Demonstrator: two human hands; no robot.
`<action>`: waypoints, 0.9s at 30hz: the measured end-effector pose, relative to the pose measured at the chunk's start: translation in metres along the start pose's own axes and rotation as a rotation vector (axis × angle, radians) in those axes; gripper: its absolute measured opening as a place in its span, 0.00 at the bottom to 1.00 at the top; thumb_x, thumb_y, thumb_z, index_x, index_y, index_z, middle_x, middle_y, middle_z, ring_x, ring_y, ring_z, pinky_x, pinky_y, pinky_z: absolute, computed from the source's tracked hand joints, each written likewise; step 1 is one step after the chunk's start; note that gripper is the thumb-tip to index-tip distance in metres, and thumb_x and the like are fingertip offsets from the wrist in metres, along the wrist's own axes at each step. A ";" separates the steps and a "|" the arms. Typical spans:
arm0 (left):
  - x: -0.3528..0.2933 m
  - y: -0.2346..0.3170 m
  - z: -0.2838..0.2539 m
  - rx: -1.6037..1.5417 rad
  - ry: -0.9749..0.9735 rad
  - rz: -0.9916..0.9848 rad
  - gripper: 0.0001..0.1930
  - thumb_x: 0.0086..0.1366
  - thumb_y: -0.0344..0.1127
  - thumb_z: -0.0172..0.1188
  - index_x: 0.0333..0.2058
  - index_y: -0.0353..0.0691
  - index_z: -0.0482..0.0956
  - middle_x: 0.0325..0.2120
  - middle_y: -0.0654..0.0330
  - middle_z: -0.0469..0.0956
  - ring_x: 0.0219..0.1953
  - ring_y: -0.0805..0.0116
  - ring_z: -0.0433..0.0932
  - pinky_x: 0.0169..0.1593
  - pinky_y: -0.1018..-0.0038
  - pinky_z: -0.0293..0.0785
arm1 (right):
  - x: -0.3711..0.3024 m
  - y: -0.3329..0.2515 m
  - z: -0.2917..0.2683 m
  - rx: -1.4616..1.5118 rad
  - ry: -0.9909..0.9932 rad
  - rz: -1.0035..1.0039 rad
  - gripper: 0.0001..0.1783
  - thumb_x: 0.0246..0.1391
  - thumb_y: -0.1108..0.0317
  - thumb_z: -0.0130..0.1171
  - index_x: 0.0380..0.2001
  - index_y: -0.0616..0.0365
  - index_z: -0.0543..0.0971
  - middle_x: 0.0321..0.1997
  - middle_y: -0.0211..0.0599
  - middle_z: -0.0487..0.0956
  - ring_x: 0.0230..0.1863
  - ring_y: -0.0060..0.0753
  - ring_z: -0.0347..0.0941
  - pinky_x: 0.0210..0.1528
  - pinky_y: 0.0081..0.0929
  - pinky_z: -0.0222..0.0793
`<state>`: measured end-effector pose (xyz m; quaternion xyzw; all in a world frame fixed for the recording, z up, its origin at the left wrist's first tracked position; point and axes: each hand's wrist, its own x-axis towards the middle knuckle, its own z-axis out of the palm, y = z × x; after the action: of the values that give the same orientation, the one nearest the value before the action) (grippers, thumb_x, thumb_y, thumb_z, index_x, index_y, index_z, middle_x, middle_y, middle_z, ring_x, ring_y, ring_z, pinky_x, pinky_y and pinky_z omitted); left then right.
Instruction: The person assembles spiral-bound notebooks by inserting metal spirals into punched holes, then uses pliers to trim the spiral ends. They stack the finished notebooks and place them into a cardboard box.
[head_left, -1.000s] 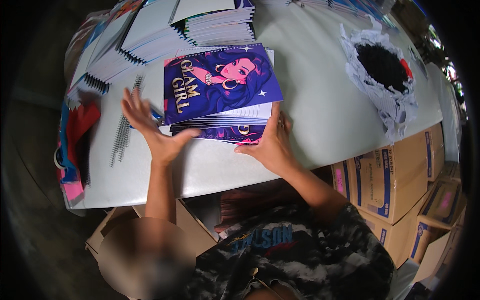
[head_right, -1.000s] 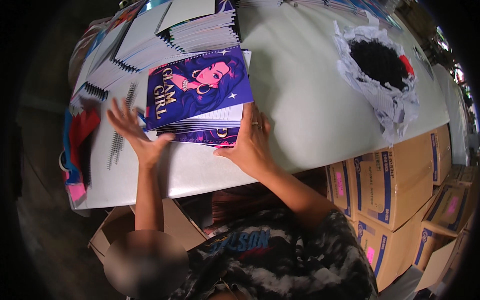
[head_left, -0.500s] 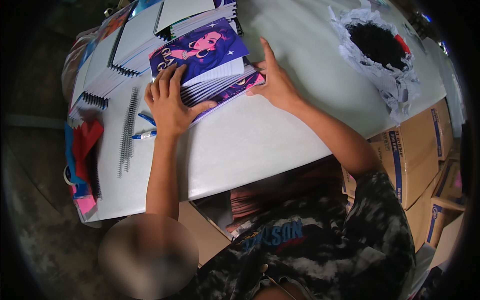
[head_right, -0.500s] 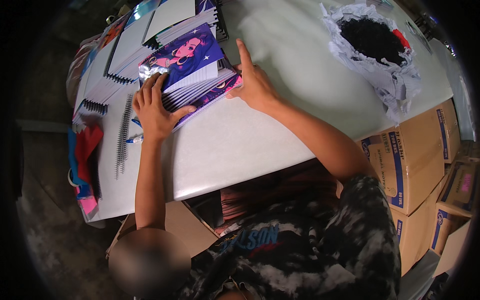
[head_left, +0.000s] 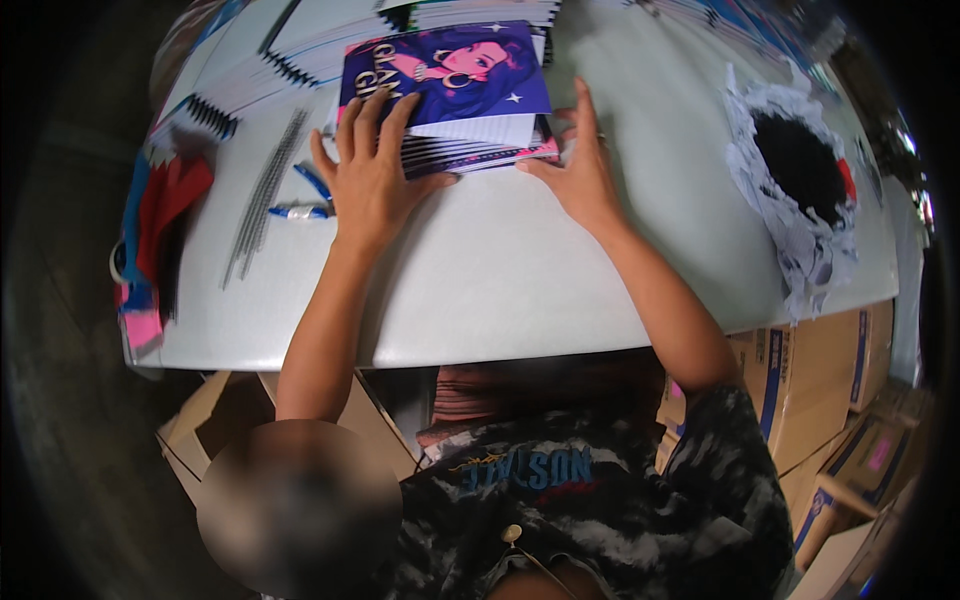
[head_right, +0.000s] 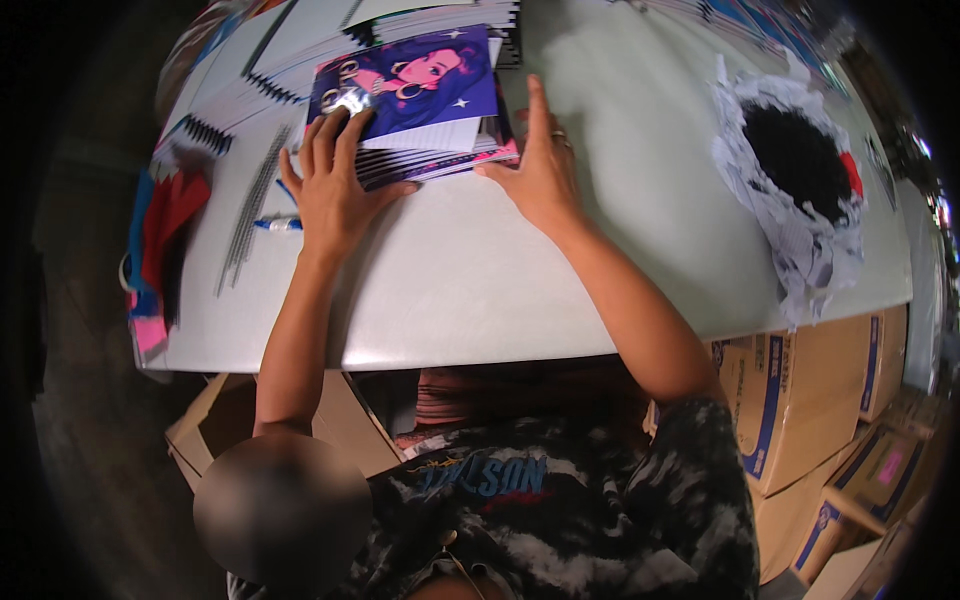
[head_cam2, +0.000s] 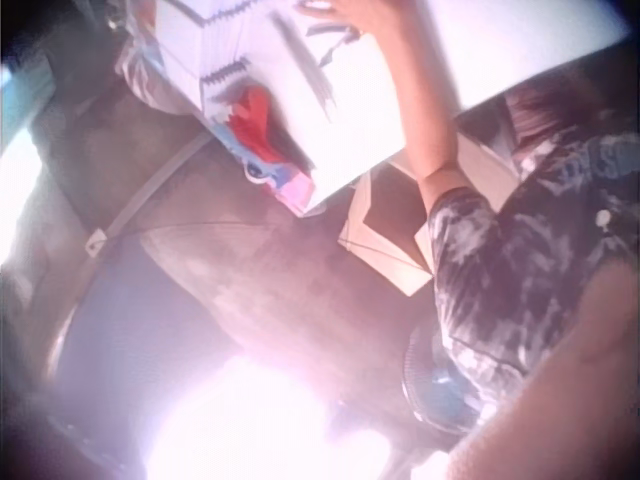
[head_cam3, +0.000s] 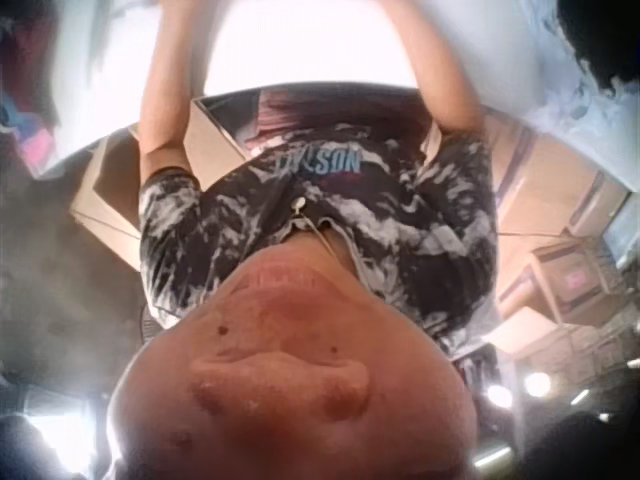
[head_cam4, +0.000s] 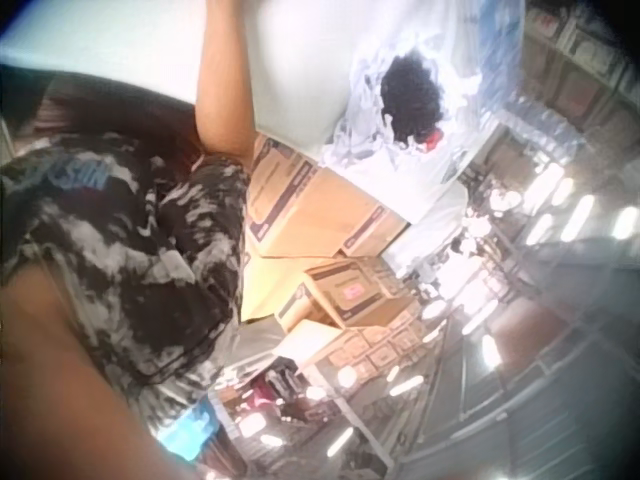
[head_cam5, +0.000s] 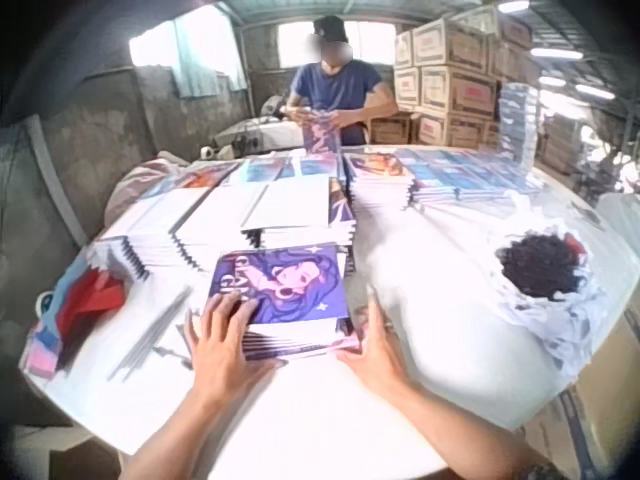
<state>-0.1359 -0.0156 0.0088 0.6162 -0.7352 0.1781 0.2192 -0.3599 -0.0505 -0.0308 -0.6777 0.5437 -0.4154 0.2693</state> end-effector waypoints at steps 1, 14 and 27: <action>-0.002 -0.002 0.000 -0.008 0.006 -0.012 0.51 0.32 0.61 0.70 0.58 0.51 0.62 0.56 0.62 0.62 0.62 0.60 0.55 0.61 0.49 0.40 | -0.002 -0.003 0.001 -0.079 0.052 -0.123 0.62 0.30 0.63 0.75 0.64 0.55 0.44 0.56 0.50 0.64 0.55 0.51 0.61 0.54 0.43 0.59; 0.008 -0.030 0.008 -0.344 0.307 -0.204 0.45 0.42 0.54 0.70 0.57 0.40 0.60 0.53 0.47 0.60 0.56 0.49 0.59 0.58 0.60 0.55 | 0.037 -0.027 0.038 0.202 0.224 -0.361 0.49 0.37 0.50 0.70 0.58 0.62 0.58 0.61 0.60 0.58 0.62 0.56 0.56 0.60 0.41 0.57; 0.015 -0.039 0.026 -1.084 0.214 -0.496 0.28 0.68 0.47 0.43 0.57 0.29 0.58 0.51 0.46 0.66 0.54 0.61 0.67 0.56 0.70 0.61 | 0.042 -0.012 0.036 0.256 0.247 -0.472 0.49 0.44 0.50 0.65 0.61 0.65 0.53 0.58 0.60 0.65 0.57 0.48 0.66 0.54 0.31 0.65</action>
<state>-0.1025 -0.0484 -0.0056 0.5483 -0.5296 -0.2171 0.6098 -0.3205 -0.0912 -0.0277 -0.6901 0.3428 -0.6113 0.1804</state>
